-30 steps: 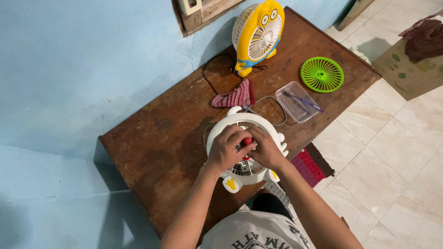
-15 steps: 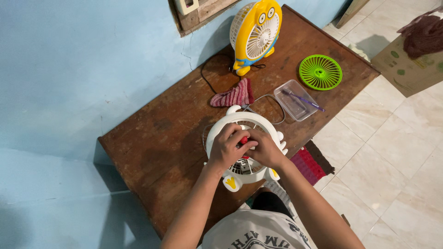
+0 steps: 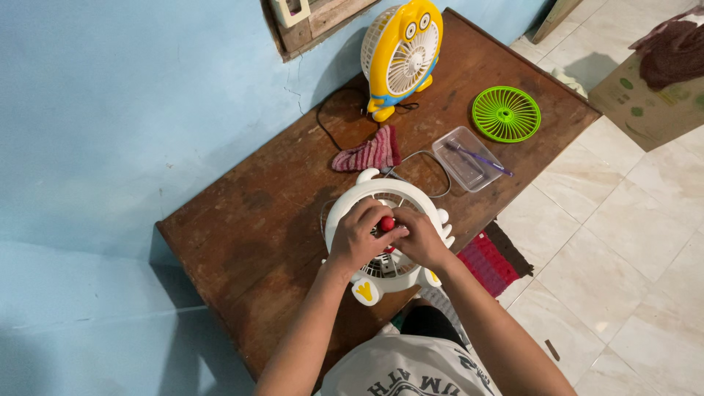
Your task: The person disassembles a small white and green desk fan on a wooden table. They remove the front grille, then use a screwdriver to remove the central hub and fan blade. The removed parts are placed on the table.
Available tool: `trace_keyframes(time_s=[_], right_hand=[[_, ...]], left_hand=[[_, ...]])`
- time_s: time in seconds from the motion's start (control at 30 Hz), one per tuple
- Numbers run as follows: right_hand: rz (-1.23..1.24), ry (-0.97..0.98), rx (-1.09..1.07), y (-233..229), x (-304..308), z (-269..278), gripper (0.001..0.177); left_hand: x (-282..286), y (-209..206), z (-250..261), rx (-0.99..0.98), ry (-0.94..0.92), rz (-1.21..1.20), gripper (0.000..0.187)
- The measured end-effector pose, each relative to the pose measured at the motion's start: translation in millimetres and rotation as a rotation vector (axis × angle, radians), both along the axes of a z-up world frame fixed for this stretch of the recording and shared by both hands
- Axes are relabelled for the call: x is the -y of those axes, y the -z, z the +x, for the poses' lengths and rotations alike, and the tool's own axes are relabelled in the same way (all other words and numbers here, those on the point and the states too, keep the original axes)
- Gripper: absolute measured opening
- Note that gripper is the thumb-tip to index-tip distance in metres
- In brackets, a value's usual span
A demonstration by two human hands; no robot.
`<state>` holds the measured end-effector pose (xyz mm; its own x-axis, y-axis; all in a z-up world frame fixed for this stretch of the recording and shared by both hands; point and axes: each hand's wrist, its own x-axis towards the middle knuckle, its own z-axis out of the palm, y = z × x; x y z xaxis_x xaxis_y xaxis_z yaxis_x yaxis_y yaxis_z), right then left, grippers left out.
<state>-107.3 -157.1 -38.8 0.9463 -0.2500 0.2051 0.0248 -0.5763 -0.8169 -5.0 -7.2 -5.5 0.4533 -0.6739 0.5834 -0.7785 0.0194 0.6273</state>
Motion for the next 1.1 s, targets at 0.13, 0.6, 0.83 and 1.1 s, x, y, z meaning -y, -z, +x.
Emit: trace_keyframes(time_s=[0.13, 0.6, 0.83, 1.1], right_hand=[[0.155, -0.007, -0.113, 1.2, 4.6, -0.2, 0.034], [0.57, 0.169, 0.066, 1.8, 32.0, -23.2, 0.033], [-0.27, 0.151, -0.096, 13.7, 40.7, -30.9, 0.036], [-0.493, 0.284, -0.259, 37.6, 26.6, -29.4, 0.033]], left_hand=[[-2.1, -4.7, 0.2, 0.045, 0.074, -0.089, 0.026], [-9.2, 59.0, 10.6, -0.075, -0.07, 0.23, 0.026], [1.6, 75.9, 1.6, -0.011, -0.028, 0.381, 0.031], [7.4, 84.0, 0.9, 0.048, -0.043, 0.427, 0.027]])
